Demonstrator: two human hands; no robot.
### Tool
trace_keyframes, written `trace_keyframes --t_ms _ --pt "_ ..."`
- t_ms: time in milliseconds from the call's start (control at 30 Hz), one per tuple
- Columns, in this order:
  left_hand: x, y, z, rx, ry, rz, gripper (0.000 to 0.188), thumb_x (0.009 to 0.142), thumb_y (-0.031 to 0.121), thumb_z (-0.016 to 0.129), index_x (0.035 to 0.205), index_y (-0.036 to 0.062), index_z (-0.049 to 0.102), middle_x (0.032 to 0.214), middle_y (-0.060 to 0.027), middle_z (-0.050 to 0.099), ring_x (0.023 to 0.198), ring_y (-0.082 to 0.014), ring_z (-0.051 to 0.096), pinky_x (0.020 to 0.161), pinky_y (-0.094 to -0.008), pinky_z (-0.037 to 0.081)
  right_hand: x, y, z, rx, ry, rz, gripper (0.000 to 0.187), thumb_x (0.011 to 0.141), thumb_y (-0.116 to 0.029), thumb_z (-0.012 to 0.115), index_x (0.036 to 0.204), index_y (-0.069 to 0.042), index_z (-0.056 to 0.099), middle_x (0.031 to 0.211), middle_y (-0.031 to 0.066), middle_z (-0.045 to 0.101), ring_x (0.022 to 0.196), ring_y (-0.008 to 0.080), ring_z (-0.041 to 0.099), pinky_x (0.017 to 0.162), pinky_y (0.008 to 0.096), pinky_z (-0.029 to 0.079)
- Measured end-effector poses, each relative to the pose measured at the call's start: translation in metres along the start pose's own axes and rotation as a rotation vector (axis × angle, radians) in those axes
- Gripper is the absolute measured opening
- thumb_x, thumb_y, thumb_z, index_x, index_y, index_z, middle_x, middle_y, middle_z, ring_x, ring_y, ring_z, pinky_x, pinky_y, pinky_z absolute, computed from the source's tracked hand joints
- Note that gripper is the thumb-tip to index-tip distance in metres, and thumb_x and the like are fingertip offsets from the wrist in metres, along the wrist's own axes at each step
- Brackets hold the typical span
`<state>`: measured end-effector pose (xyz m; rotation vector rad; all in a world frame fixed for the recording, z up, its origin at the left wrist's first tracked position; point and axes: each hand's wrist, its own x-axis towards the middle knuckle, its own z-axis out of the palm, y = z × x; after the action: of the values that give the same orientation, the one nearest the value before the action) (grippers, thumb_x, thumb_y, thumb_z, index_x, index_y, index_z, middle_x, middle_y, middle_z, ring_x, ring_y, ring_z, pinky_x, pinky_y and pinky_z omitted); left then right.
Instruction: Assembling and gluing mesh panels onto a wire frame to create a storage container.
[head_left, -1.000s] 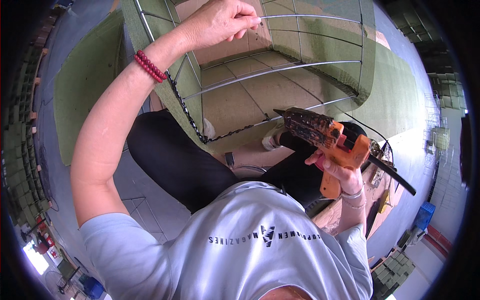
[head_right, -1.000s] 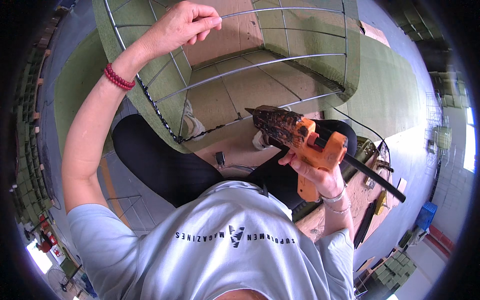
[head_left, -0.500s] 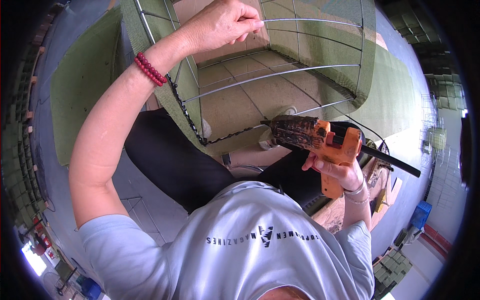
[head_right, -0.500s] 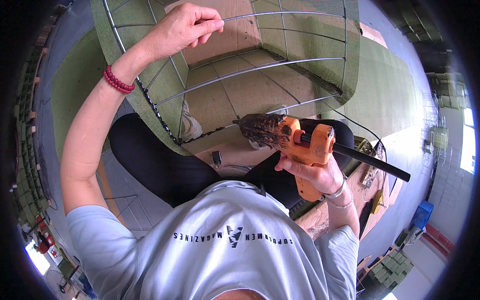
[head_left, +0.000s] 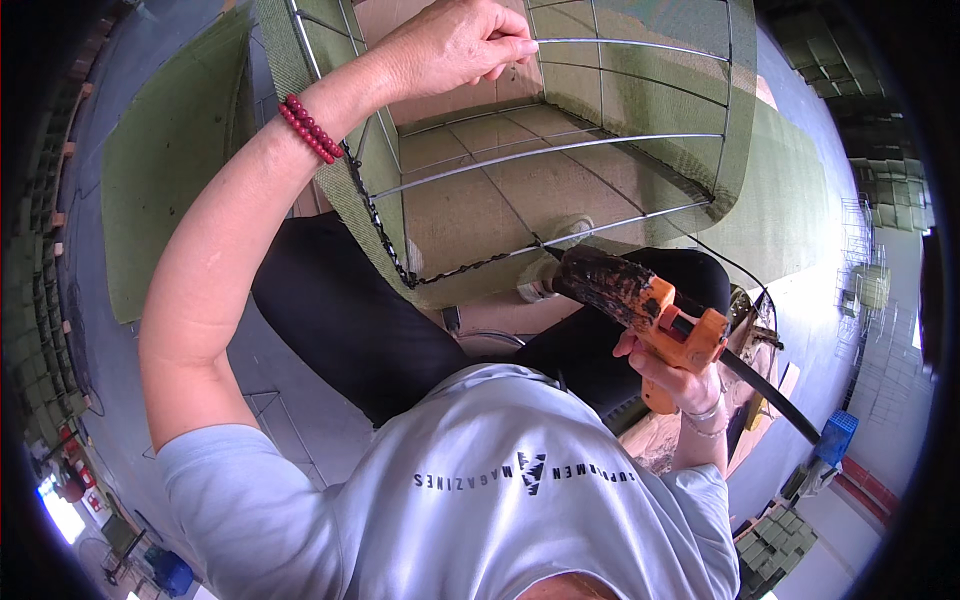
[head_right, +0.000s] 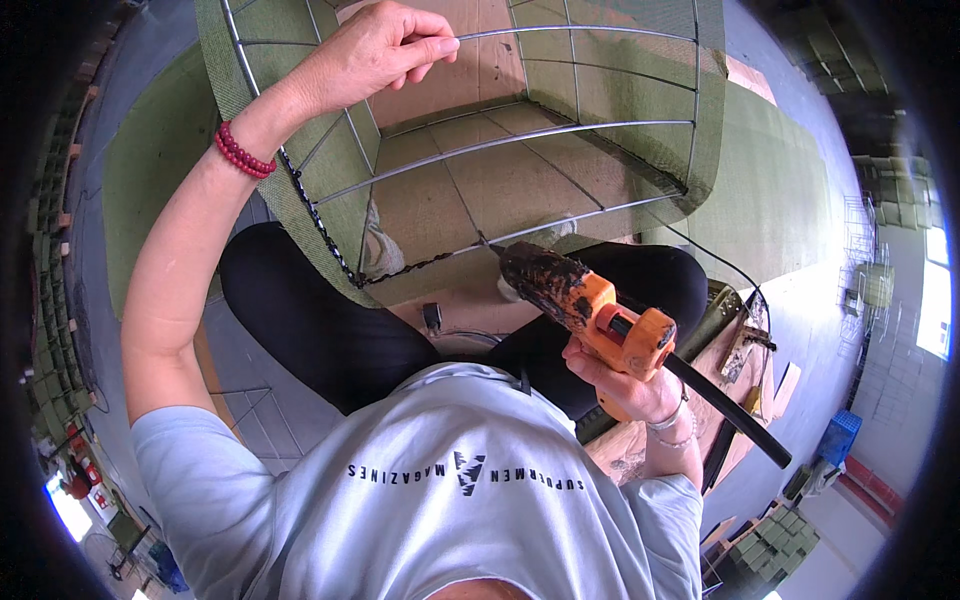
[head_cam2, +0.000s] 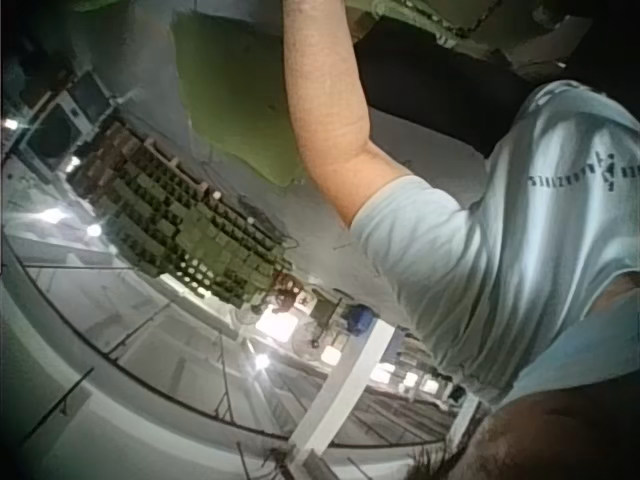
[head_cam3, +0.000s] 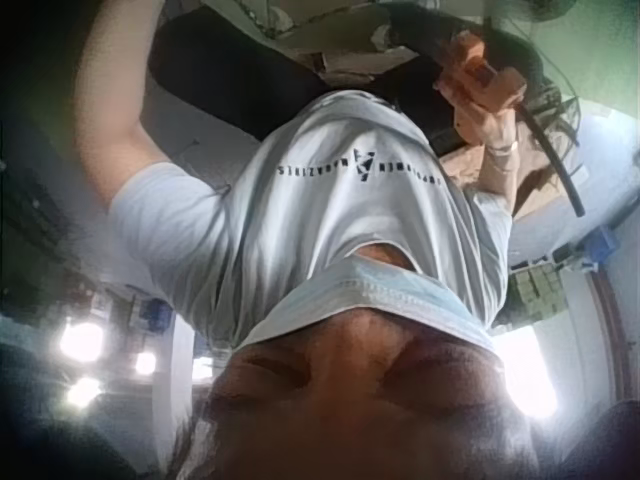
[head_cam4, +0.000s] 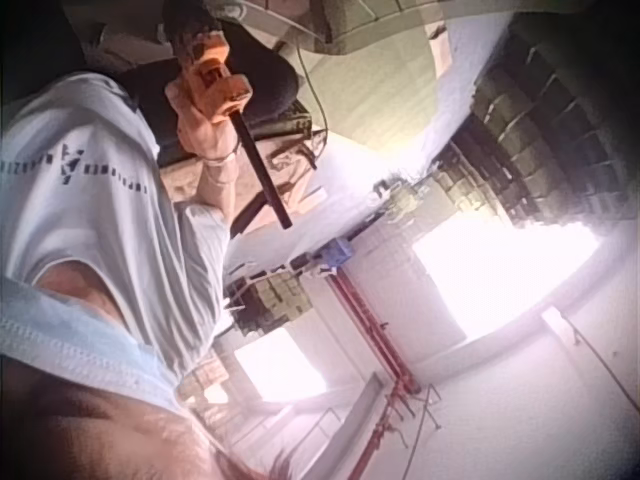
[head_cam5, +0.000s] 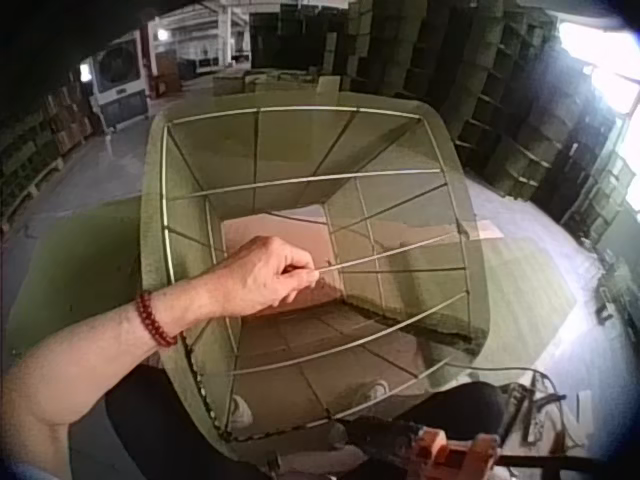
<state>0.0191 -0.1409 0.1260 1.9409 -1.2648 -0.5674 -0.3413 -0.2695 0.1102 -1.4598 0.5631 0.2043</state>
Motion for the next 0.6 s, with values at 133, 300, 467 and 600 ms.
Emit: trace_keyframes --t_ms 133,300,467,600 --pt "0.001 -0.002 -0.001 0.014 0.015 0.02 0.029 0.092 0.02 0.054 0.075 -0.0018 0.061 0.055 -0.004 0.056 0.05 -0.0112 0.053 0.05 -0.0294 0.042 -0.001 0.015 0.005 0.112 0.046 -0.079 0.023 0.081 -0.001 0.068 0.101 -0.002 0.057 0.092 0.0056 0.062 0.087 0.0148 0.06 0.082 0.0301 0.049" --pt "0.001 0.0 -0.002 0.011 0.019 0.013 0.029 0.092 0.02 0.055 0.075 -0.0017 0.062 0.056 -0.0037 0.056 0.05 -0.0109 0.053 0.05 -0.0292 0.042 0.003 0.026 0.018 0.212 0.064 -0.129 0.022 0.081 0.0 0.068 0.101 -0.001 0.058 0.092 0.0075 0.062 0.088 0.0154 0.06 0.083 0.0303 0.049" --pt "0.002 0.0 -0.003 0.011 0.007 -0.02 0.028 0.092 0.02 0.055 0.075 -0.0014 0.062 0.056 -0.0033 0.056 0.051 -0.0108 0.053 0.05 -0.0288 0.042 0.002 0.031 0.034 0.182 0.032 -0.171 0.017 0.081 0.001 0.066 0.096 0.0 0.06 0.092 0.007 0.063 0.087 0.0153 0.06 0.081 0.0294 0.049" --pt "0.005 -0.004 -0.001 0.01 0.013 0.014 0.028 0.092 0.02 0.054 0.075 -0.001 0.062 0.056 -0.003 0.056 0.051 -0.0105 0.053 0.05 -0.0288 0.042 0.002 0.044 0.027 0.153 0.032 -0.112 0.016 0.081 0.0 0.067 0.096 -0.002 0.06 0.091 0.0069 0.062 0.086 0.0153 0.06 0.08 0.0295 0.049"
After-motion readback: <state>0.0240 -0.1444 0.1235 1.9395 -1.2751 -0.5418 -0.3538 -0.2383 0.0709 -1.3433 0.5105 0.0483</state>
